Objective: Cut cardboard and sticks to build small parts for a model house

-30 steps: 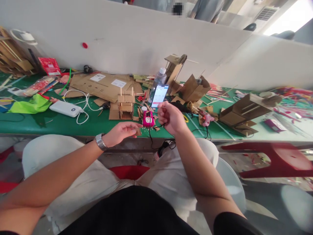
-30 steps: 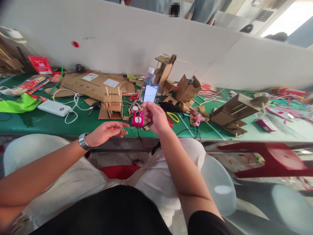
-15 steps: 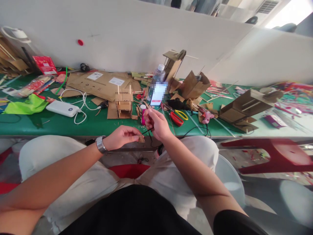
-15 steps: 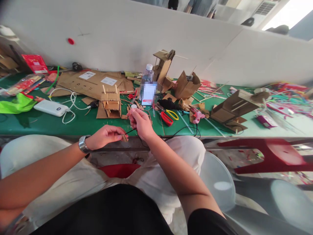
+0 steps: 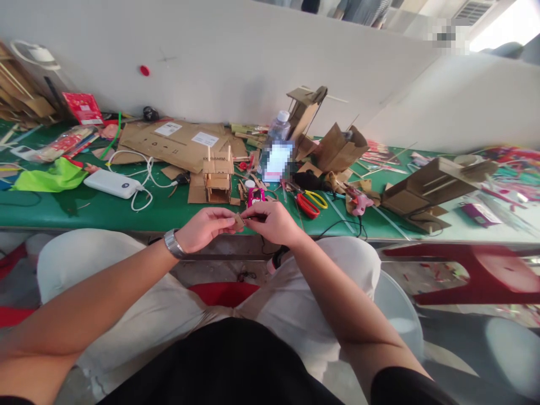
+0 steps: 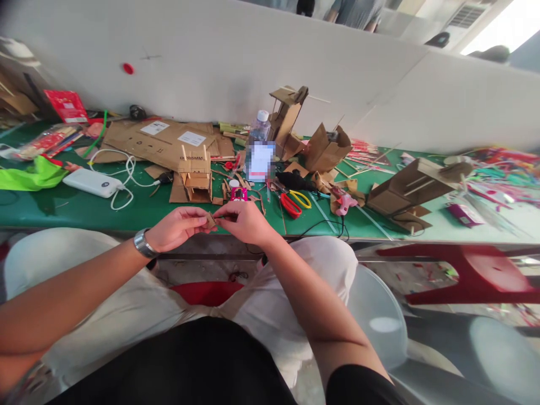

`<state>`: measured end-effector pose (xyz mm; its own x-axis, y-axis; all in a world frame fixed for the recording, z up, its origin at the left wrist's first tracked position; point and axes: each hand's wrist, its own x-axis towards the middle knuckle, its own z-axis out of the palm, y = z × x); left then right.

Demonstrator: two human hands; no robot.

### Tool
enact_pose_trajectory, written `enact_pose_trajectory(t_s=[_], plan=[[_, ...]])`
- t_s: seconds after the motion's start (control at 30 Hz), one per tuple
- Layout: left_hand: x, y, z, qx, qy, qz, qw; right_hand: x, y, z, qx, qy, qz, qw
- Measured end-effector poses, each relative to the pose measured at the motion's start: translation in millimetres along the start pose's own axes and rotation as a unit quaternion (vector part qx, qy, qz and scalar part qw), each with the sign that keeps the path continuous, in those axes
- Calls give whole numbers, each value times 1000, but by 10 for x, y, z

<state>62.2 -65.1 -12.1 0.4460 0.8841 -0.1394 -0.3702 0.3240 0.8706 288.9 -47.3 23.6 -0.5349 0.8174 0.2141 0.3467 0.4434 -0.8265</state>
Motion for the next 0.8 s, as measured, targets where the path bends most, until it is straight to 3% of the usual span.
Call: enact_pose_trajectory(t_s=[0.23,0.4,0.6,0.8], plan=[[42,-32,-15,1,97,-18,995,-27,-49,-38,-52,134,-36,989],[36,-29,8,17,112,-29,993,-38,-66,52,-107,110,-81,985],[27,-48,12,10,111,-13,994,-29,-41,101,-131,96,-63,985],[5,-39,40,-10,105,-11,994,-43,-47,136,-157,95,-86,979]])
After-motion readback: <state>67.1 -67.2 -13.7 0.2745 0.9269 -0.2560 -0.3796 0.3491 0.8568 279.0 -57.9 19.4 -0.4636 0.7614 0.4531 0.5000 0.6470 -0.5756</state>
